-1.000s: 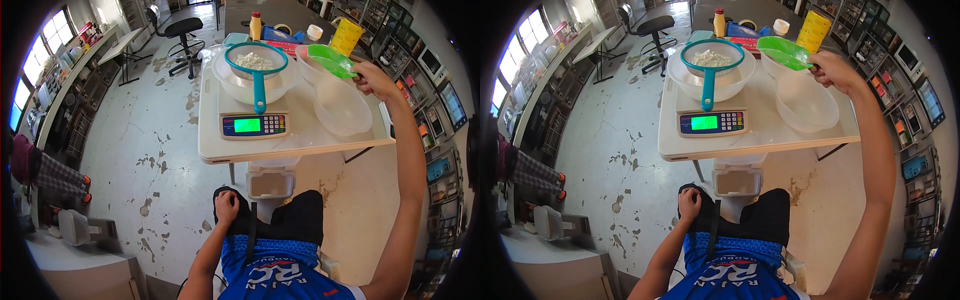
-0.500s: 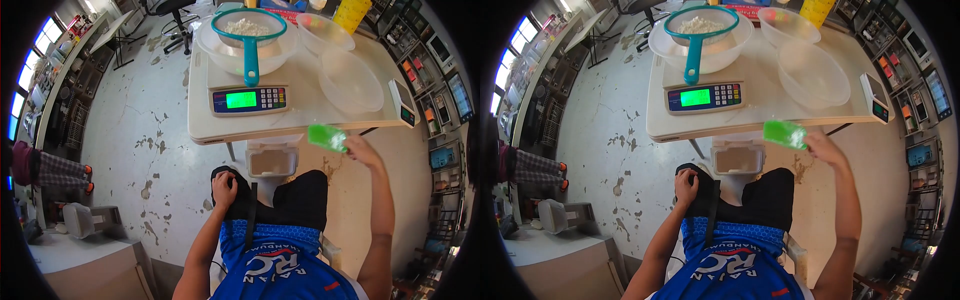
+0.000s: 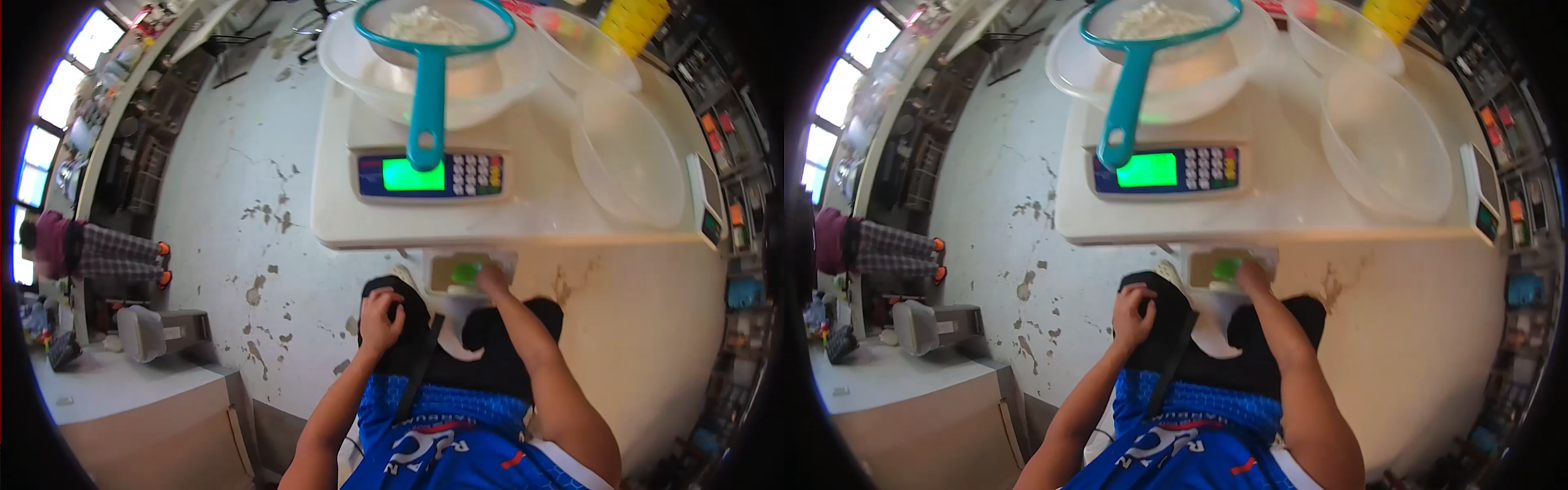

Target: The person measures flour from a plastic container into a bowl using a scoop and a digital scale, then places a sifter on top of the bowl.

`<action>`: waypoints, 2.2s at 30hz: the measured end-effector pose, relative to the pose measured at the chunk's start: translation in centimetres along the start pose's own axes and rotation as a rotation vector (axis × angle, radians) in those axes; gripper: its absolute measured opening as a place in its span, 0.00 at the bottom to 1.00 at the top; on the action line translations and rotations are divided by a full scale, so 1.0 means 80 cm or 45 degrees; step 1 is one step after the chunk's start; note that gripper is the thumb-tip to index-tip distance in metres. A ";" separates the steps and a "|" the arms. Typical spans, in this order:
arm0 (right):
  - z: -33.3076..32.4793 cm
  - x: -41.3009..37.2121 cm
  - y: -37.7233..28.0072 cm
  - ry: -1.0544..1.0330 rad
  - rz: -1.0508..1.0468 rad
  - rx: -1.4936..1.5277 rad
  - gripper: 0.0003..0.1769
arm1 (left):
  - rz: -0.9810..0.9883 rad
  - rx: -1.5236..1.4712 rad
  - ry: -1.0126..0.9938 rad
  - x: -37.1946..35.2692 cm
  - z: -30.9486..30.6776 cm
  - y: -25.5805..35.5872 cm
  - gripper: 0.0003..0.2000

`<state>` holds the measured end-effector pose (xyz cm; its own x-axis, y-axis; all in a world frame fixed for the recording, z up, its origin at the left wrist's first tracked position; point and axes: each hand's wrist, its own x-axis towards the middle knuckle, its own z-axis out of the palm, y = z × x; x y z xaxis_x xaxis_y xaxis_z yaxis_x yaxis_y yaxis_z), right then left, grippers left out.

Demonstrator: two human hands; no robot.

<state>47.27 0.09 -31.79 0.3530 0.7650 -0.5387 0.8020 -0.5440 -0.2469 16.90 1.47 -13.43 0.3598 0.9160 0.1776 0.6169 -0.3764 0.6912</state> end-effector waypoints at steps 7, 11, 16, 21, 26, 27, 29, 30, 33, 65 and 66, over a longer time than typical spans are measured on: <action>0.076 0.092 -0.003 0.548 -0.172 0.089 0.23 | -0.028 0.036 -0.089 0.002 -0.016 -0.004 0.07; 0.082 0.075 0.003 0.517 -0.257 0.178 0.23 | -0.042 0.058 -0.134 0.005 -0.014 -0.011 0.09; 0.096 0.055 -0.019 0.393 -0.283 0.292 0.23 | -0.081 0.076 -0.217 0.008 -0.013 -0.009 0.11; 0.118 0.022 -0.027 0.271 -0.326 0.346 0.24 | -0.134 0.088 -0.265 0.015 -0.014 -0.004 0.11; 0.115 0.012 -0.006 0.174 -0.357 0.344 0.24 | -0.139 0.080 -0.265 0.013 -0.014 -0.005 0.11; 0.107 0.034 -0.017 0.159 -0.354 0.336 0.24 | -0.121 0.084 -0.243 0.014 -0.015 -0.004 0.11; 0.099 0.046 -0.003 0.131 -0.345 0.319 0.24 | -0.105 0.041 -0.188 0.015 -0.013 -0.001 0.10; 0.090 0.055 -0.008 0.120 -0.341 0.310 0.24 | -0.101 0.026 -0.189 0.017 -0.013 -0.001 0.10; 0.073 0.082 -0.005 0.069 -0.321 0.283 0.24 | -0.072 0.109 -0.155 0.013 -0.013 -0.002 0.09; -0.014 -0.029 0.044 0.036 -0.229 0.293 0.21 | 0.056 0.060 0.041 -0.008 -0.008 -0.003 0.05; -0.019 -0.035 0.046 0.057 -0.267 0.323 0.20 | 0.056 0.061 0.046 -0.007 -0.007 -0.004 0.05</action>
<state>49.99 -3.54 -29.94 0.2181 0.8807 -0.4205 0.7158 -0.4372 -0.5445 16.10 1.19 -13.37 0.3626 0.9024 0.2327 0.6339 -0.4219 0.6483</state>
